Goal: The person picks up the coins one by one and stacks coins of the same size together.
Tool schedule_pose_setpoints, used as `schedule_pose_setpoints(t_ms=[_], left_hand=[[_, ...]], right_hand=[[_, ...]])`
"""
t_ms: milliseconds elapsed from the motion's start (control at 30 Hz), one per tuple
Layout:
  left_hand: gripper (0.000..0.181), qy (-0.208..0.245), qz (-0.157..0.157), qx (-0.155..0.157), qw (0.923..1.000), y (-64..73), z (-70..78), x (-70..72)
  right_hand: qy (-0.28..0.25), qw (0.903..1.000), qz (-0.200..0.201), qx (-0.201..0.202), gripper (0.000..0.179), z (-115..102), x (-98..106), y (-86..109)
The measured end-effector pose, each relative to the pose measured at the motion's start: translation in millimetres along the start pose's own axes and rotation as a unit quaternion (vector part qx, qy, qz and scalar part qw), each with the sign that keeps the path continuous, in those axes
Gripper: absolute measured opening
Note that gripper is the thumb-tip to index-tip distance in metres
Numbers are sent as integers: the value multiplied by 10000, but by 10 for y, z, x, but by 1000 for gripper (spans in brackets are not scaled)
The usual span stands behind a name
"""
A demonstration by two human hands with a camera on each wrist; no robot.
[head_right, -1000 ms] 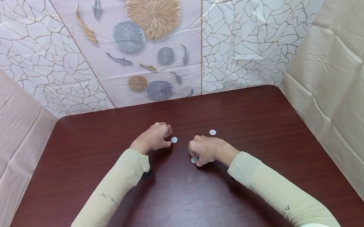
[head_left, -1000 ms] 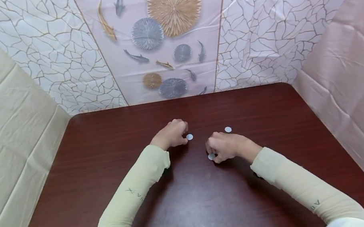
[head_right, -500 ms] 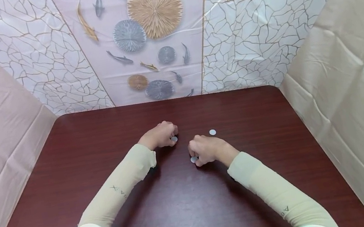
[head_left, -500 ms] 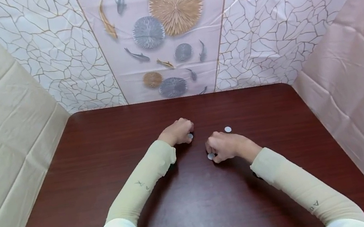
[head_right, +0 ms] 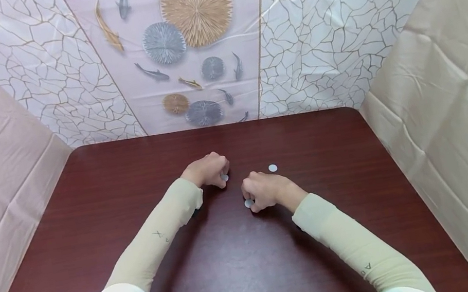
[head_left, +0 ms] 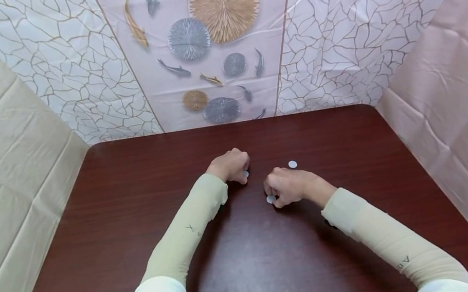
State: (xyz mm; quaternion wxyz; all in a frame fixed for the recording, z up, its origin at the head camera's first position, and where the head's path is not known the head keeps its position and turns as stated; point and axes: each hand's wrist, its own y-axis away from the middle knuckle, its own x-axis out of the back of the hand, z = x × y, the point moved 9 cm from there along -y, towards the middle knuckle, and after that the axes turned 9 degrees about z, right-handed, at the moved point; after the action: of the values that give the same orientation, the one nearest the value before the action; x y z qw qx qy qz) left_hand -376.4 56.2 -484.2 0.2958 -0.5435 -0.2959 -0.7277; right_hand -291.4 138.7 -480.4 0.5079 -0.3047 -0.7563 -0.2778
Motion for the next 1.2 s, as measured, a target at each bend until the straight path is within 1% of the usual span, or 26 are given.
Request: schedule_pose_setpoints(t_ms=[133, 267, 400, 500, 633, 867, 1033, 1200], left_hand=[[21, -31, 45, 46, 10000, -42, -22, -27], [22, -73, 204, -109, 9997, -79, -26, -38], [23, -282, 314, -295, 9987, -105, -4, -45], [23, -548, 324, -323, 9974, -121, -10, -63], [21, -735, 319, -394, 9960, -136, -15, -75], [20, -539, 371, -609, 9960, -112, 34, -45], [19, -289, 525, -792, 9951, -83, 98, 22], [17, -58, 568, -838, 9949, -46, 152, 63]], right_hand=[[-82, 9999, 49, 76, 14, 4, 6, 17], [-61, 9999, 73, 48, 14, 20, 1, 24], [6, 10000, 40, -33, 13, 30, -9, 23], [19, 10000, 22, -36, 13, 27, -16, 17], [-12, 10000, -8, -37, 13, 26, -29, 10], [8, 10000, 1, -19, 14, 18, -39, 6], [-25, 10000, 9, -26, 14, 18, -31, 15], [-18, 10000, -16, -53, 14, 19, -22, 27]])
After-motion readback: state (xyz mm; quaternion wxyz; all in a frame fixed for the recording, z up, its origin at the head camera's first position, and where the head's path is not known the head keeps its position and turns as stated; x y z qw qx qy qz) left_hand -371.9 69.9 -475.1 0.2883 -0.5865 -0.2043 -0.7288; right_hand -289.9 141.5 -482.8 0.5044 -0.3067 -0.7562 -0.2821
